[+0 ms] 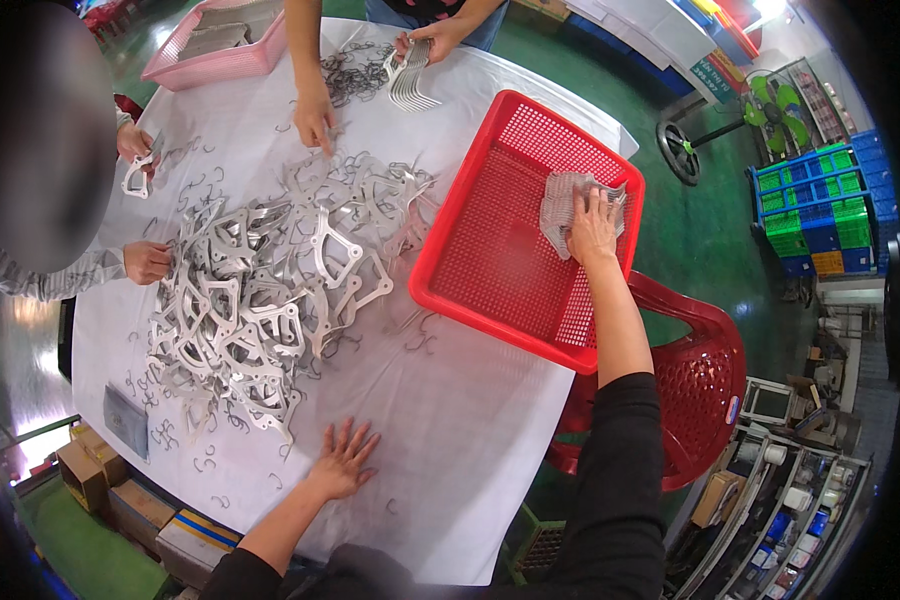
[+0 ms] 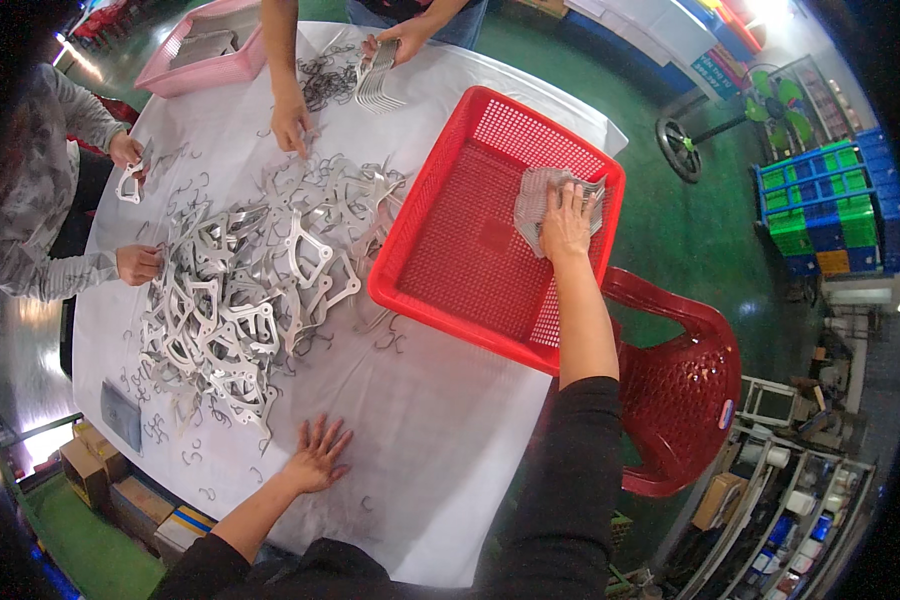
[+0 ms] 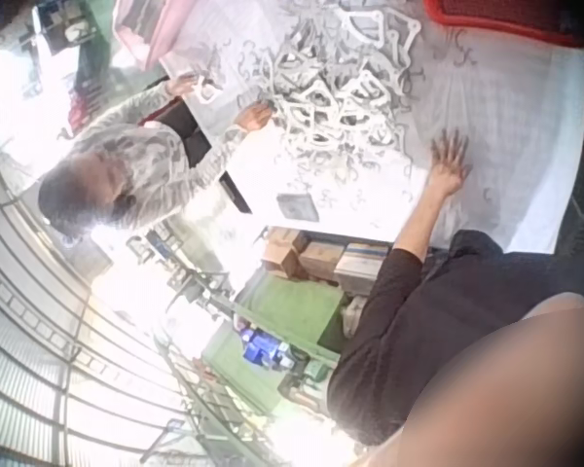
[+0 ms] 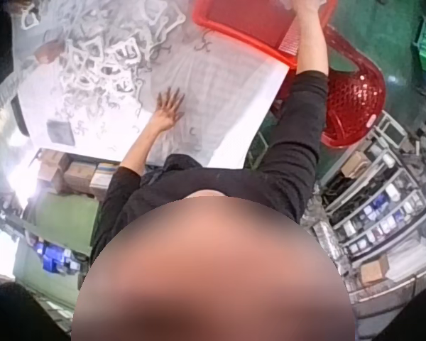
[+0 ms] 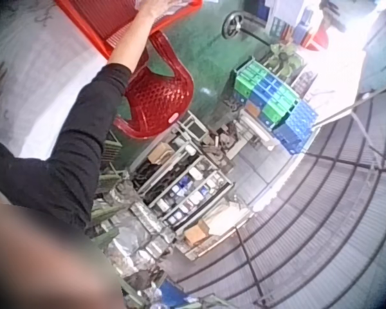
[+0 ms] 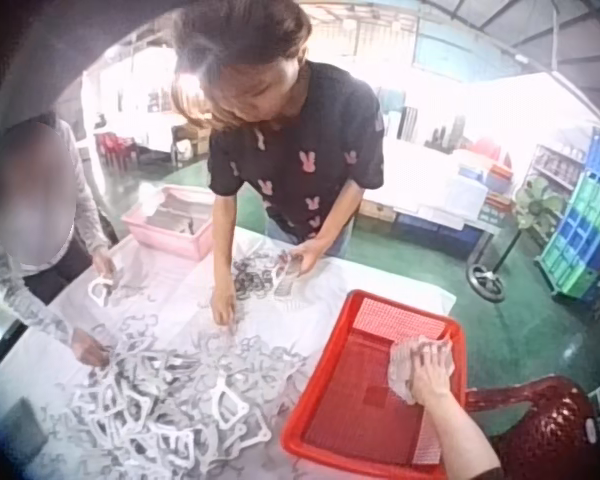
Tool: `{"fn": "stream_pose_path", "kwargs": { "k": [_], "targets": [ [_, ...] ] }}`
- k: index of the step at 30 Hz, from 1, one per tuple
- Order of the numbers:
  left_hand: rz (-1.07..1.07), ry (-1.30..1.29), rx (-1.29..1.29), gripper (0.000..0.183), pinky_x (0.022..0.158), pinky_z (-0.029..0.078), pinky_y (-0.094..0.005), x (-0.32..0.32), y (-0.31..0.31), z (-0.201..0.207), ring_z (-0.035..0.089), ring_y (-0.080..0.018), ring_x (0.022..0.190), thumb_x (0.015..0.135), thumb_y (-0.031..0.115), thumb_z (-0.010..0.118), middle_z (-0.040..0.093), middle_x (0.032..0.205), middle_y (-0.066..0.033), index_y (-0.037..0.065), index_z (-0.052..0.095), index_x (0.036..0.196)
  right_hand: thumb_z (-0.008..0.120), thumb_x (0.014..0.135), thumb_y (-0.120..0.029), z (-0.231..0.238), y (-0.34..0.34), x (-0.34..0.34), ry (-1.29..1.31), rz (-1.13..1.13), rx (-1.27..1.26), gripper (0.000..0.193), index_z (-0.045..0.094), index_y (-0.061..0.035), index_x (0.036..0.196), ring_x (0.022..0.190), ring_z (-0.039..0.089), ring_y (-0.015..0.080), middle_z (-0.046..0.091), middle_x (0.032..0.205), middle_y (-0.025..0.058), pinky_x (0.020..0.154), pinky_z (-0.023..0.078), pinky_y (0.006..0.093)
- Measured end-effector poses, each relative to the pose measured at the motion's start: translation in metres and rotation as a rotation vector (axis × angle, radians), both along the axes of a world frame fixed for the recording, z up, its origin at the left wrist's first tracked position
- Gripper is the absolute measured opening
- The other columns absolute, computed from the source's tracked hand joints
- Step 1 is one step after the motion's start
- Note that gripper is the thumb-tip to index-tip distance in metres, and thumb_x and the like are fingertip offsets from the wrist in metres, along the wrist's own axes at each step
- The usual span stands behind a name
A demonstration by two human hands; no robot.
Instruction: The person picks small metal hooks and white plastic frames from a table, interlocks them by hand, and stacks the assembled units into a red basket. The person also gathers remaining loose hooks and sweeps them off the table.
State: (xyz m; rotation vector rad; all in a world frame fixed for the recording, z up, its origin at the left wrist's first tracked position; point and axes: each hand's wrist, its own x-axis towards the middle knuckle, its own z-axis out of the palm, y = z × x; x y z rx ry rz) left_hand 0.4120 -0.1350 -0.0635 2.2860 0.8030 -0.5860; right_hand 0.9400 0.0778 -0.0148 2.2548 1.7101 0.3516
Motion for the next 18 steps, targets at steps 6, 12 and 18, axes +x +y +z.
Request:
{"fn": "stream_pose_path", "kwargs": {
  "k": [6,12,18],
  "targets": [
    [0.005,-0.049,0.025,0.073,0.108,-0.002,-0.0590,-0.004,-0.006,-0.012,-0.009,-0.0354,0.140,0.090,0.049,0.042,0.002,0.154,-0.0096,0.016,0.012,0.147,0.058,0.078,-0.015,0.035,-0.030,-0.046,0.089,-0.021,0.139,0.069,0.029,-0.0067,0.140,0.133,0.025,0.0368,0.028,0.142,0.0200,0.109,0.016,0.0544],
    [-0.054,-0.030,0.010,0.080,0.107,-0.004,-0.0602,-0.004,-0.002,-0.017,-0.012,-0.0374,0.139,0.088,0.052,0.044,-0.002,0.153,-0.0122,0.015,0.007,0.148,0.065,0.075,-0.014,0.080,-0.121,-0.161,0.323,0.004,0.319,0.068,0.035,-0.0085,0.136,0.130,0.029,0.0371,0.034,0.136,0.0200,0.108,0.018,0.0547],
    [0.049,-0.162,-0.135,0.059,0.106,0.022,-0.0515,-0.009,0.026,0.009,0.023,-0.0327,0.134,0.088,0.042,0.049,0.025,0.145,-0.0142,0.012,0.036,0.137,0.066,0.072,-0.008,0.073,-0.229,-0.299,0.630,0.025,0.287,0.063,0.042,-0.0088,0.130,0.124,0.034,0.0367,0.038,0.131,0.0185,0.102,0.031,0.0486]
  ]
}}
